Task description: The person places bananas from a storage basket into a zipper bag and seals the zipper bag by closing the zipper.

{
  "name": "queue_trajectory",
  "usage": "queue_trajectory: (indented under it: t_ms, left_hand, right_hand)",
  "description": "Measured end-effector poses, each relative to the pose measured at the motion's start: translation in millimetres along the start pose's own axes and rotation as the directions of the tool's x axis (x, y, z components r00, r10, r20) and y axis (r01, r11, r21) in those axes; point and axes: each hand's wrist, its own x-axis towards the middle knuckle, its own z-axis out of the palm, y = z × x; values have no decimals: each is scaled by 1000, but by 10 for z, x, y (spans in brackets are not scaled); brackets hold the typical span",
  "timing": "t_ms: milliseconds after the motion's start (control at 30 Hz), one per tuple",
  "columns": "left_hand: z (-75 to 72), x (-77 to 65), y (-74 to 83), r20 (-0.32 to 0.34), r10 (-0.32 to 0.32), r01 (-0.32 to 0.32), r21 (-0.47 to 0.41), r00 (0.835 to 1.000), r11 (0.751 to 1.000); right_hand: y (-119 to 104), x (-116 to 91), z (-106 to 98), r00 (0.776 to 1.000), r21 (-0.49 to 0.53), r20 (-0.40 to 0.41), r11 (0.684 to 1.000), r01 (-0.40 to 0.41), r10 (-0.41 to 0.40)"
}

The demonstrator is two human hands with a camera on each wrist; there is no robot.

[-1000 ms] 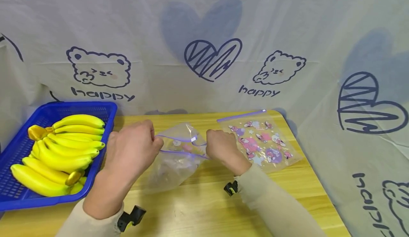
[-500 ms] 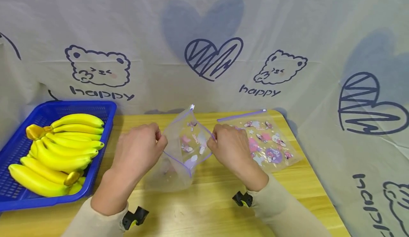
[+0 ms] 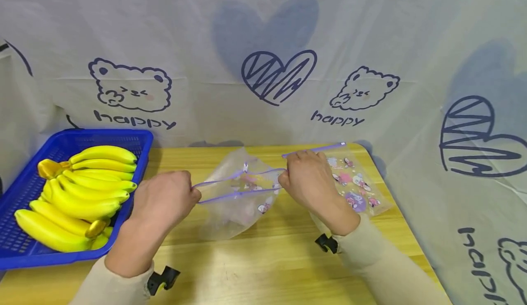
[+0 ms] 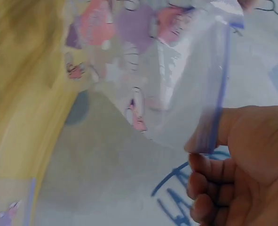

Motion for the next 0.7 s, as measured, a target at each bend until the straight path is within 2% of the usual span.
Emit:
queue_trajectory:
  t_ms: [100, 233, 300, 367, 467, 567, 633, 700]
  left_hand:
    - [-54, -42, 82, 36, 8, -7, -32, 999, 999]
    - [-98, -64, 259, -25, 54, -56, -60, 998, 997]
    - [-107, -44, 307, -38, 59, -61, -53, 998, 997]
    - [-104, -11, 301, -26, 50, -50, -35, 998, 998]
    - [-89, 38, 206, 53, -1, 1, 3, 999, 1000]
    - [-89, 58, 98, 135, -55, 51, 37, 989, 998]
    - [-102, 50, 82, 150, -72, 67, 35, 986, 997]
    - [-123, 31, 123, 131, -60, 59, 16, 990, 998]
  right_hand:
    - [-65, 5, -119, 999, 88, 32, 996, 14, -17]
    - [-225, 1, -304, 998, 220, 40, 975, 29, -39]
    - [-280, 1, -377, 998, 253, 54, 967, 22, -37]
    - [-299, 9, -426, 997, 246, 78, 969, 9, -29]
    - [-251, 28, -474, 993, 201, 119, 979, -35, 11]
    - [-183, 43, -528, 990, 174, 129, 982, -70, 48]
    - [-173, 44, -569, 992, 189, 119, 979, -69, 47]
    - [-201, 43, -604, 994, 214, 109, 976, -49, 27]
